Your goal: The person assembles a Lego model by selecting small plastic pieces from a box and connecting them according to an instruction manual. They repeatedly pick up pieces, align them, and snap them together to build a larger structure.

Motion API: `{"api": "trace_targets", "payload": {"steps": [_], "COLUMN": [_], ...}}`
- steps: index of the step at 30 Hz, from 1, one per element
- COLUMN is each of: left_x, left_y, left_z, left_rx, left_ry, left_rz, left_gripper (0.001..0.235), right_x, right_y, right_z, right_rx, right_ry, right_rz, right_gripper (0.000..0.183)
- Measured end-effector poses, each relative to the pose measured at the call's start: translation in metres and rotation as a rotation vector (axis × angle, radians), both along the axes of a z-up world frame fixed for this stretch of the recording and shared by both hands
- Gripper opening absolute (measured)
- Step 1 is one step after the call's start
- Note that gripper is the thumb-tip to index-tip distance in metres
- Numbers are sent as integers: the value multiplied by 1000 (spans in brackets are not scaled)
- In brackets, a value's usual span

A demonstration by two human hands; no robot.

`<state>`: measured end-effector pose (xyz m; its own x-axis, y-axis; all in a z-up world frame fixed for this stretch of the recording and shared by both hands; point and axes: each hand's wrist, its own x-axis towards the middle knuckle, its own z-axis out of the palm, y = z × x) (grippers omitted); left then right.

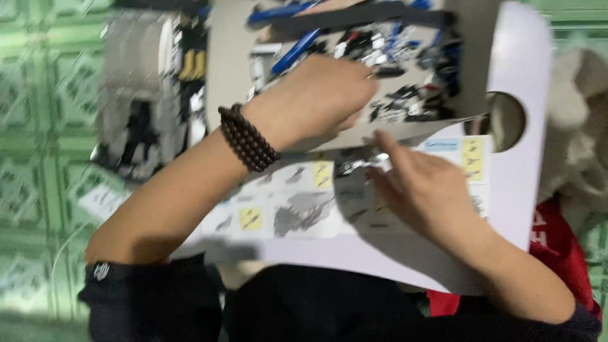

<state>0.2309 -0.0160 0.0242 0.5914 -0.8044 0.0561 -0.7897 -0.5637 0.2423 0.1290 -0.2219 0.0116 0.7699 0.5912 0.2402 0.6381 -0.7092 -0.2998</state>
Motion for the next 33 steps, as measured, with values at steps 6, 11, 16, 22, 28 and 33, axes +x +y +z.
{"api": "trace_targets", "payload": {"steps": [6,11,16,22,28,33], "left_x": [-104,-170,-171,-167,-158,-92], "left_y": [-1,-24,-41,-28,17,63], "left_z": [22,-19,-32,-27,4,17], "left_rx": [-195,-89,-123,-289,-400,-34], "left_ry": [-84,-223,-359,-307,-174,-226], "left_rz": [148,475,680,669,501,405], "left_gripper": [11,11,9,13,12,13], "right_x": [-11,-16,-12,-11,-7,-4], "right_y": [-2,1,6,5,7,8], "right_z": [12,10,-2,-3,4,-4], "right_rx": [96,164,161,103,45,11], "right_ry": [-54,-66,-38,-49,59,40], "right_rz": [-34,-44,30,51,297,346], "right_gripper": [32,26,22,18,27,18]}}
